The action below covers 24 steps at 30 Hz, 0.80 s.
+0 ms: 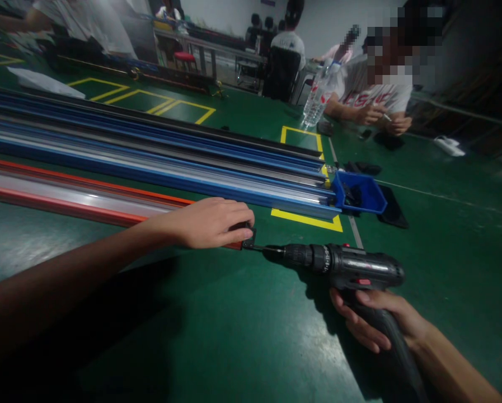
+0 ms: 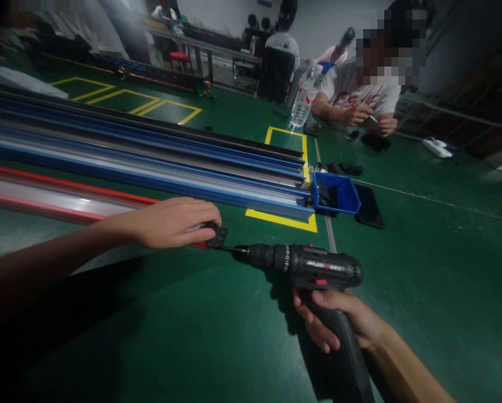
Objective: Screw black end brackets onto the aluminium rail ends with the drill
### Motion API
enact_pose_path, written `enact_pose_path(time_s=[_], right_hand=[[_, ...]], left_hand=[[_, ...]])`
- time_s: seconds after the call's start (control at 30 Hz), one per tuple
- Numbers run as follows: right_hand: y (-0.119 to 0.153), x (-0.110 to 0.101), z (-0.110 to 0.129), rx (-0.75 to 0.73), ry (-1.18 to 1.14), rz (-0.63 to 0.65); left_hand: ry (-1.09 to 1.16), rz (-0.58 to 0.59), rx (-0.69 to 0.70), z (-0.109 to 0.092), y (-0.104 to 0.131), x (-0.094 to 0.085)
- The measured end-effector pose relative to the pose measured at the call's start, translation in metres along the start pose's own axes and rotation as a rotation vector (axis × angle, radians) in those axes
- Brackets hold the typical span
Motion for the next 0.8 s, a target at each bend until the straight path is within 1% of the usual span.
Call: enact_pose_path(time_s=[0.8], right_hand=[[0.0005,-0.0025,-0.0006,-0.006,0.018,-0.005]], left_hand=[[0.014,-0.008,0.0,-0.0009,0.0006,-0.0016]])
Point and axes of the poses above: each hand's wrist, its own y-axis away from the middle knuckle, its own x-axis out of the palm, z = x × y, the point moved 8 cm from there along -y, towards the middle knuckle, and after that the axes turned 11 degrees about -x, right-handed, at the moved point
